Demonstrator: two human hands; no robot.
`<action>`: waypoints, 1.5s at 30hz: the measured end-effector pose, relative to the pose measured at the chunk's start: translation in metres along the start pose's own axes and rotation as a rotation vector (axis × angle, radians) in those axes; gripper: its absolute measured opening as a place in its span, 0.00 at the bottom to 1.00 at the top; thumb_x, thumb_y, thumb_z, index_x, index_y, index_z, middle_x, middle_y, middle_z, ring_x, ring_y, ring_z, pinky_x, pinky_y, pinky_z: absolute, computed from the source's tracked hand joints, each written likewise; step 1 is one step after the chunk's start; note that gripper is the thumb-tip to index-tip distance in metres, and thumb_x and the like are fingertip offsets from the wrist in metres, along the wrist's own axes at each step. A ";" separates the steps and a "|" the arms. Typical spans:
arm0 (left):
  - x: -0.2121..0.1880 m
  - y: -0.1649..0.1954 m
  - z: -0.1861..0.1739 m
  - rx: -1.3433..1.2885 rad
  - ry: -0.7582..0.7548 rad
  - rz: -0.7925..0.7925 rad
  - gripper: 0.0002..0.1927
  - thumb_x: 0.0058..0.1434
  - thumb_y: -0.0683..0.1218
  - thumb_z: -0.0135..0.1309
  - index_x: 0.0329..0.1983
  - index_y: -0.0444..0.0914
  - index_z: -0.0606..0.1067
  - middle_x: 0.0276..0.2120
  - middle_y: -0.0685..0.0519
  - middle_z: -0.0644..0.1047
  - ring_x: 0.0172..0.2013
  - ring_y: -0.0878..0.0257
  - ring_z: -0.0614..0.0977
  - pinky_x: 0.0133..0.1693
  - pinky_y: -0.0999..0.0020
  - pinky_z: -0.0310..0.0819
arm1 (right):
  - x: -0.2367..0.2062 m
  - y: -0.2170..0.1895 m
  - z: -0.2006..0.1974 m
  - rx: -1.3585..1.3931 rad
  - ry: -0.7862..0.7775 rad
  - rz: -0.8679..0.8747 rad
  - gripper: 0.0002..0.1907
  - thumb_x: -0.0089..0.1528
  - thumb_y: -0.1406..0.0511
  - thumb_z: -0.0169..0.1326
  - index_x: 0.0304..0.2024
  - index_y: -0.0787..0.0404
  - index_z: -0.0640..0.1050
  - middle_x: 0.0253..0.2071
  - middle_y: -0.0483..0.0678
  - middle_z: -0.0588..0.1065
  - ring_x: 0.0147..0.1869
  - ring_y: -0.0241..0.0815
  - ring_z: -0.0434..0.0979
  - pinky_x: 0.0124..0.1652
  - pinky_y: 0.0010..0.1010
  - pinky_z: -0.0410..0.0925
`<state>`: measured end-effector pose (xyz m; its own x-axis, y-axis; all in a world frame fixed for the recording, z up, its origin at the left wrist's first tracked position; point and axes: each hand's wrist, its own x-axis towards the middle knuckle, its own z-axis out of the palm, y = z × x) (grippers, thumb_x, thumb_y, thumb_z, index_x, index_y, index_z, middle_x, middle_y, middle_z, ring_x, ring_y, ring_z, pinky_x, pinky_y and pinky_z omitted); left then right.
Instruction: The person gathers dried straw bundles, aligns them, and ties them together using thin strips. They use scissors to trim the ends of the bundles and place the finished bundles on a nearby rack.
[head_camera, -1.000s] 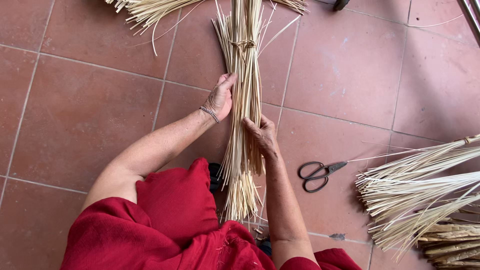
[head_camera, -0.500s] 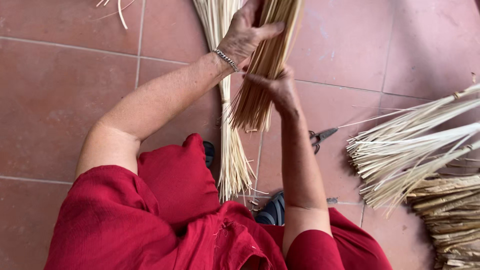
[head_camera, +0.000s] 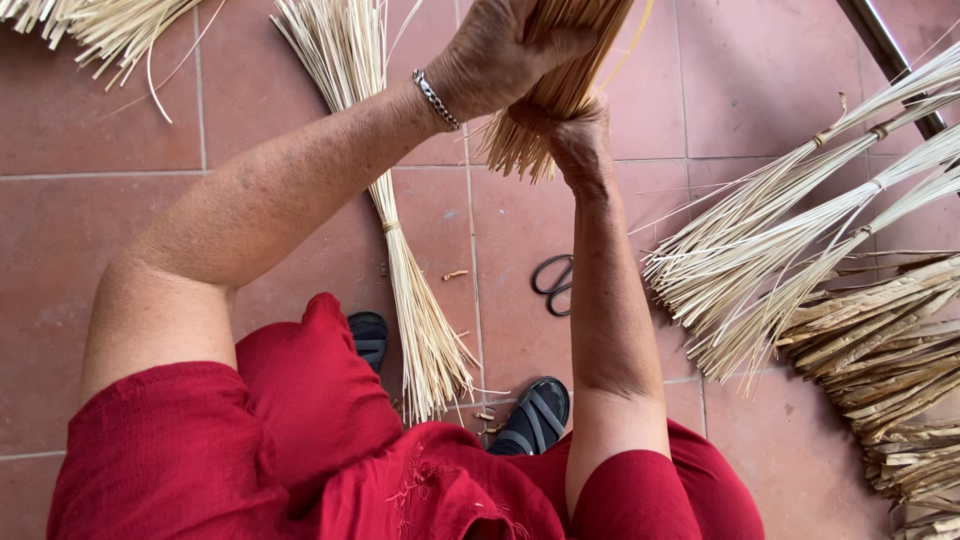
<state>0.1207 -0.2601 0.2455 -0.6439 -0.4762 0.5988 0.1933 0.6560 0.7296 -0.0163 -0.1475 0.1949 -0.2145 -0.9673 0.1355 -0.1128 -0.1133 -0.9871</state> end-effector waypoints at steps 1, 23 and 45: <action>-0.002 0.000 0.000 0.014 -0.017 0.008 0.16 0.75 0.50 0.61 0.60 0.41 0.73 0.48 0.50 0.83 0.47 0.61 0.88 0.49 0.68 0.85 | 0.000 0.003 -0.002 -0.021 -0.030 -0.008 0.08 0.61 0.70 0.67 0.42 0.60 0.83 0.39 0.44 0.84 0.41 0.38 0.85 0.43 0.33 0.82; -0.037 -0.023 -0.002 0.080 -0.124 -0.024 0.09 0.68 0.42 0.64 0.50 0.41 0.78 0.51 0.50 0.83 0.48 0.64 0.86 0.52 0.70 0.81 | -0.010 0.064 -0.010 -0.150 -0.129 0.055 0.13 0.57 0.74 0.67 0.43 0.61 0.81 0.39 0.43 0.81 0.42 0.35 0.81 0.43 0.29 0.79; 0.009 -0.022 0.003 -0.447 -0.144 -0.771 0.13 0.59 0.43 0.65 0.46 0.35 0.79 0.36 0.52 0.83 0.35 0.61 0.86 0.38 0.63 0.84 | -0.089 0.069 0.018 0.216 0.084 0.159 0.39 0.50 0.66 0.74 0.62 0.61 0.73 0.52 0.47 0.78 0.55 0.41 0.77 0.53 0.35 0.74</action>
<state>0.1089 -0.2767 0.2340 -0.7946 -0.5920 -0.1346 -0.0798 -0.1179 0.9898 0.0128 -0.0739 0.1128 -0.2938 -0.9555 -0.0252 0.1363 -0.0158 -0.9905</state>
